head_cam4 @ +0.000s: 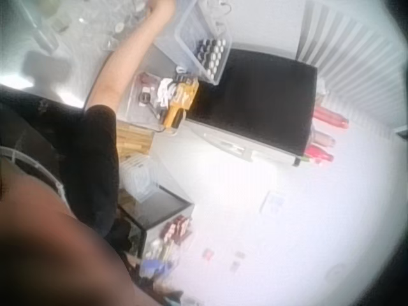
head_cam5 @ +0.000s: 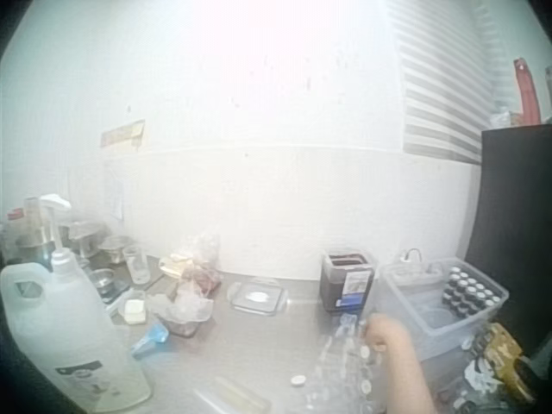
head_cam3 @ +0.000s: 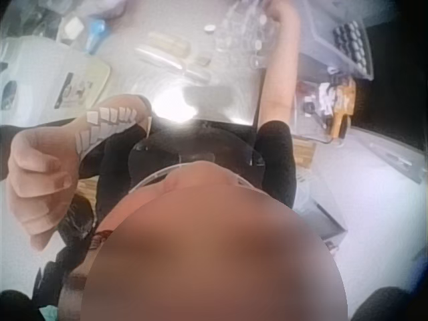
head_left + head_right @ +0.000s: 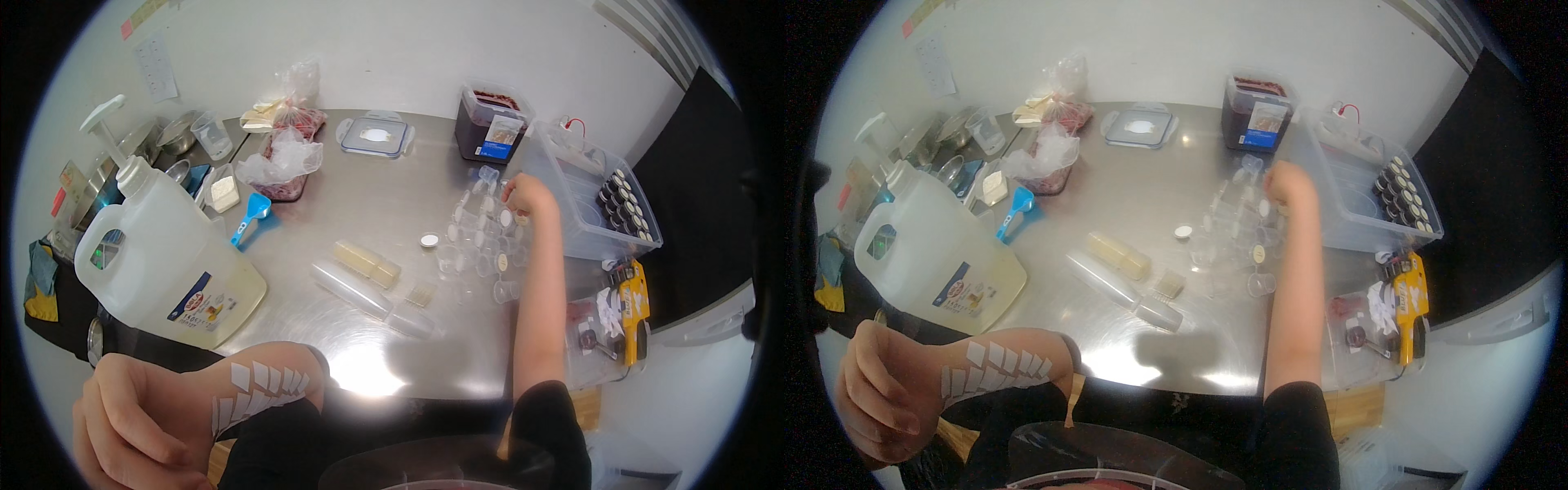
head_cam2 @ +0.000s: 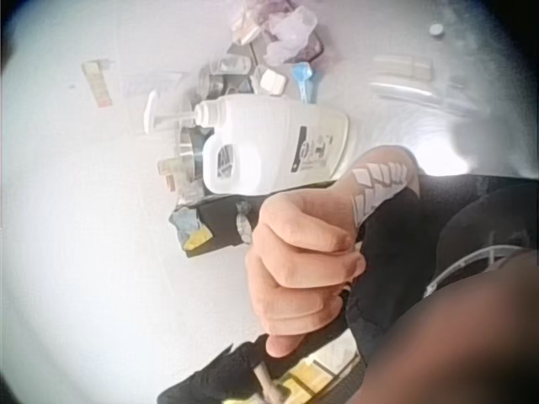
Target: The person unpacks a plastic-wrapped bundle of small clear capsules and white caps on a stainless steel table. They separate the capsules and caps, then repeatedly pick up a cap and place it onto a capsule, stacking the assembled units on the table.
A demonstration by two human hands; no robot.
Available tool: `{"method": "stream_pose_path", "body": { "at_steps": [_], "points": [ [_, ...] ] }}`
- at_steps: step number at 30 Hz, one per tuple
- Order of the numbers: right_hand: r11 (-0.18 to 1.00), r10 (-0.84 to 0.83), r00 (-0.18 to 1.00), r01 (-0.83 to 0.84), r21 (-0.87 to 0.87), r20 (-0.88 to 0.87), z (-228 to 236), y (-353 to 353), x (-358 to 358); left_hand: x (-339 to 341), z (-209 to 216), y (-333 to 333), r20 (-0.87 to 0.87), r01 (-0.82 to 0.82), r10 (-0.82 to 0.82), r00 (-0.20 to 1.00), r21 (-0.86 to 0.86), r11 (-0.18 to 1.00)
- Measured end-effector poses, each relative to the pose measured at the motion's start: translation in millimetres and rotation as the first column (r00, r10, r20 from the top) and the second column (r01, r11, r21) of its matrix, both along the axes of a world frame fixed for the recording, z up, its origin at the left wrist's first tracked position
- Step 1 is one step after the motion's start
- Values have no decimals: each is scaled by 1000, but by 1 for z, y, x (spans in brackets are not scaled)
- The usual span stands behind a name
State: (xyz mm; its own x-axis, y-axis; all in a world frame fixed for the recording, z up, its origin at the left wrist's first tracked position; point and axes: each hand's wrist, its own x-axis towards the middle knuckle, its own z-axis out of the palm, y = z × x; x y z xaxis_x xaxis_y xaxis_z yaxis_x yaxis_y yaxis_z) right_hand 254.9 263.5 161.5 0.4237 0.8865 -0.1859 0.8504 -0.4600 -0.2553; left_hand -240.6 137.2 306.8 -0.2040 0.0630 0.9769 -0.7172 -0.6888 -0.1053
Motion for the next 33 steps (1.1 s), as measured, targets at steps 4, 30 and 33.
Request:
{"method": "stream_pose_path", "body": {
  "at_steps": [4,30,33],
  "points": [
    [995,6,1000,-6,96,5,0,-2,-2,2,2,-1,-25,-74,74,997,-1,997],
    [993,38,999,-38,-110,3,3,-3,2,2,0,-6,17,-168,168,986,5,986],
    [1000,30,999,-30,-10,40,-3,-2,4,3,2,-6,7,-118,117,993,13,993]
  ]
}}
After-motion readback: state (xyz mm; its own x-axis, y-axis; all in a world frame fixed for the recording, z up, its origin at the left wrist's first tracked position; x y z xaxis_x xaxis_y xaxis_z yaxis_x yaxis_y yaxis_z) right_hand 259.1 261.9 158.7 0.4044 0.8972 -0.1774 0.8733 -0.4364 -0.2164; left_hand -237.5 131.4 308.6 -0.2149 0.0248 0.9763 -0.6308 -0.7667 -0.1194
